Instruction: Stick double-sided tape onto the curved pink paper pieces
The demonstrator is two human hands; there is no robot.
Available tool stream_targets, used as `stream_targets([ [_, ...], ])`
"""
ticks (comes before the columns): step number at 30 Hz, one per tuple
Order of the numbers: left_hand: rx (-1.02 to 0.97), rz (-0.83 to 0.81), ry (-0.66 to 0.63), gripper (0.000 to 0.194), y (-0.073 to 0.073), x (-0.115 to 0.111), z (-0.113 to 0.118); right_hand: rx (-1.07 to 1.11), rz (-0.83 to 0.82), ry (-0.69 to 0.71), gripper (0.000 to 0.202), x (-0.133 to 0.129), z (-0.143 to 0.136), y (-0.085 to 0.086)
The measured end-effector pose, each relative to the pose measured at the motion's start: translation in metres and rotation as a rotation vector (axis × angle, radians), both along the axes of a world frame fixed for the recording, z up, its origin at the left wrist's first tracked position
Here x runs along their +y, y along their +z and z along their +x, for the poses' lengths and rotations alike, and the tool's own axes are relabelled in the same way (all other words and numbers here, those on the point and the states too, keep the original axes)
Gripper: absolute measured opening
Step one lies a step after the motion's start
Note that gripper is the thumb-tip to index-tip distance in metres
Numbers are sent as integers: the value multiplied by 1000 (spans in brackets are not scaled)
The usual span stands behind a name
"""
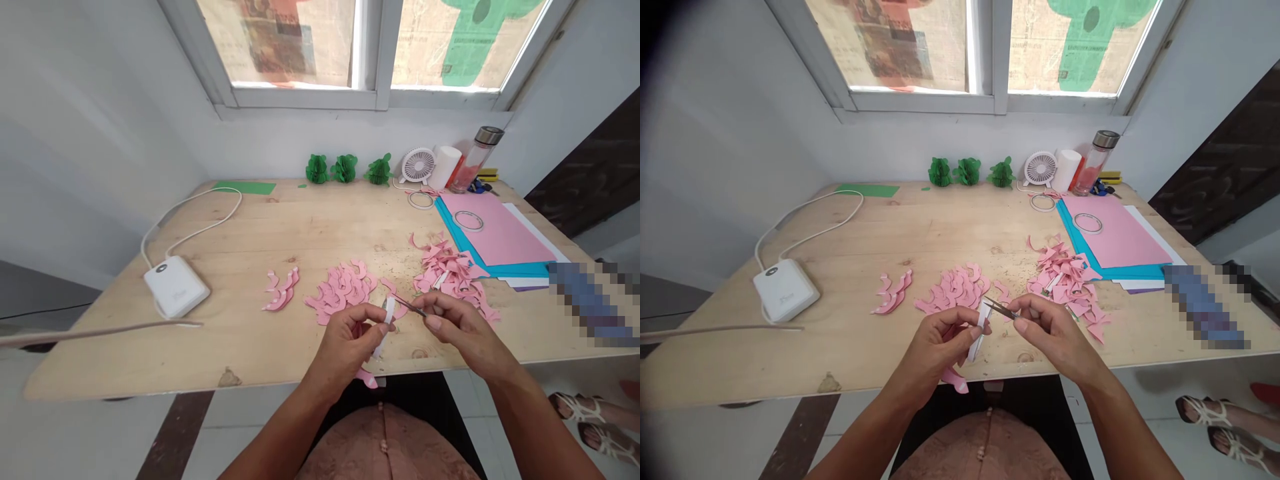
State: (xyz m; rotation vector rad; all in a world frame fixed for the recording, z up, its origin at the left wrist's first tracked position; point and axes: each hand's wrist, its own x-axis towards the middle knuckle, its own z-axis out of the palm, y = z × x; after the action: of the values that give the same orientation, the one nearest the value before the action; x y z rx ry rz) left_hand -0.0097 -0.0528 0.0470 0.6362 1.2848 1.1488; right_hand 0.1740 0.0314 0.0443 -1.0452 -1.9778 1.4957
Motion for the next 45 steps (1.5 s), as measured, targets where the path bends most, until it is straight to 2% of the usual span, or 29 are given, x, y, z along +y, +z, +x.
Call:
stream_targets([
  [4, 3, 20, -41, 26, -4, 0, -1, 12, -5, 31, 34, -1, -1, -1],
  [10, 37, 65, -59, 21, -6, 2, 1, 43, 5, 47, 32, -3, -2, 1],
  [19, 8, 56, -51, 22, 1, 1, 1, 15, 45, 62, 33, -2, 0, 1],
  [32, 24, -20, -100, 22, -1, 0, -1, -6, 48, 42, 30, -2, 0, 0],
  [39, 14, 6, -85, 21, -1, -1, -1, 11, -23, -52, 29, -4, 0, -2],
  [45, 6, -12, -112, 21, -1, -1, -1, 81, -143, -50, 30, -6, 2, -10],
])
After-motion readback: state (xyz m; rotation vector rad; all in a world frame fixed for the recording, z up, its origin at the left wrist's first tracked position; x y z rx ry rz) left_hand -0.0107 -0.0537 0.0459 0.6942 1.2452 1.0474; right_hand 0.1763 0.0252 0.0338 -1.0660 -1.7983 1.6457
